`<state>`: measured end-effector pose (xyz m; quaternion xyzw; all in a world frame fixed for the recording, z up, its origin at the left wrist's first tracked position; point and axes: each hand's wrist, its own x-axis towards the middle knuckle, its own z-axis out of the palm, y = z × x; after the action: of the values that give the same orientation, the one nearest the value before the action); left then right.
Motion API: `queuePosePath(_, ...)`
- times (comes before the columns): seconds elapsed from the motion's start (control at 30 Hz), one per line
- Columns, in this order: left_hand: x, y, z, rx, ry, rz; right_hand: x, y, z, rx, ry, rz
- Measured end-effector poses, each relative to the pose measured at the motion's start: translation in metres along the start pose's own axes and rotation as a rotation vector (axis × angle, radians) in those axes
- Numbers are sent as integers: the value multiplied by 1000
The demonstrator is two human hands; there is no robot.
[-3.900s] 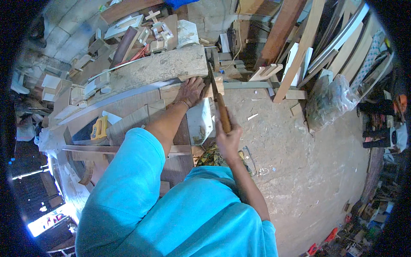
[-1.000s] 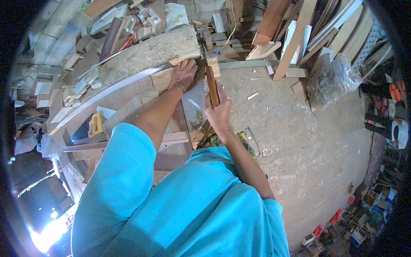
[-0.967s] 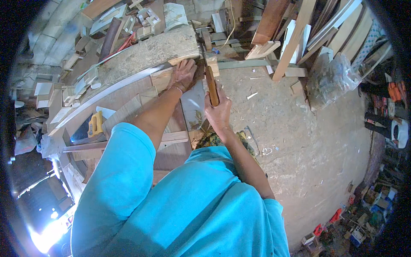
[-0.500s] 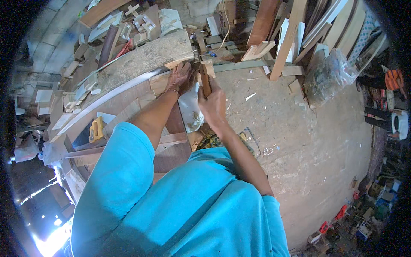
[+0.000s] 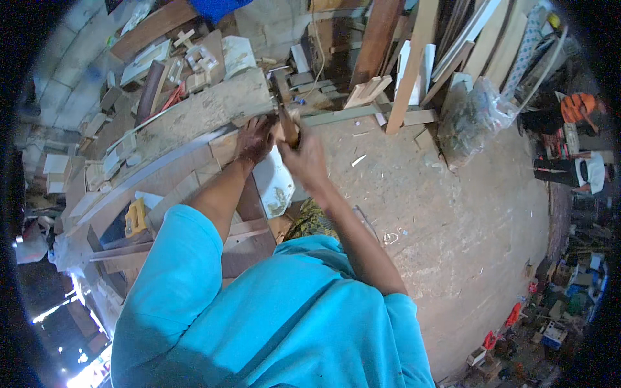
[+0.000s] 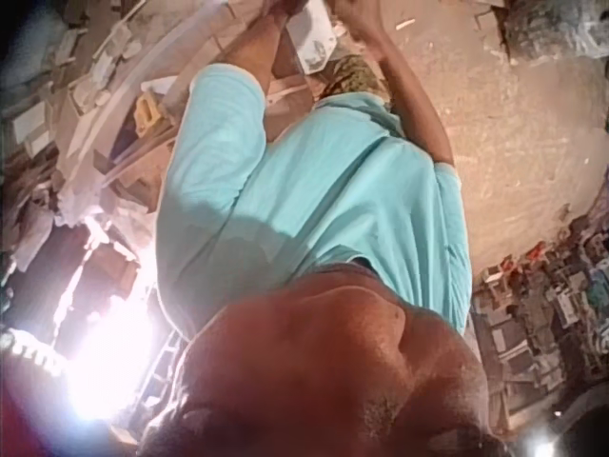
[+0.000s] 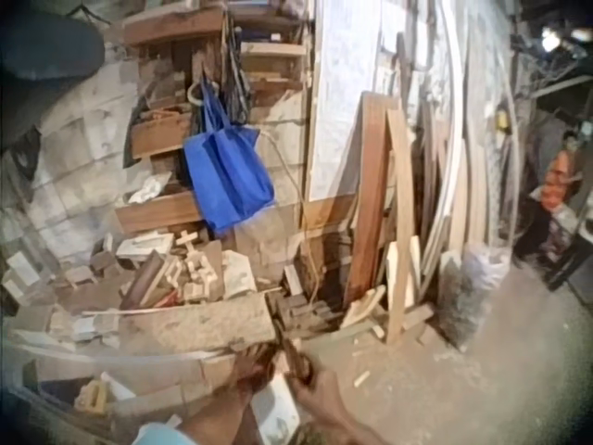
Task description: The person checks a wooden piece with a template and then cuts the wooden piece using a hand saw.
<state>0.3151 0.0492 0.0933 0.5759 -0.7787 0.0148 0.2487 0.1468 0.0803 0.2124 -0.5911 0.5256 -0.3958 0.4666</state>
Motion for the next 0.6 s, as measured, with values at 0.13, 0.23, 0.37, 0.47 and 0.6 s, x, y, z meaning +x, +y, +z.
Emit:
queuePosePath(0.13, -5, -28, 34, 183, -209, -68, -27, 25, 7, -112, 91, -153)
queuePosePath(0.23, -4, -6, 15, 92, -94, -30, -6, 1, 11, -366, 67, -107)
queuePosePath(0.37, -3, 1, 3, 134, -81, 21, -17, -15, 13, -326, 75, -105)
queuePosePath(0.47, 0, 5, -2, 180, -82, 13, -28, 8, -9, -239, 52, -224)
queuePosePath(0.6, -2, -10, 12, 274, -87, 69, -45, 33, -2, -210, 98, -187)
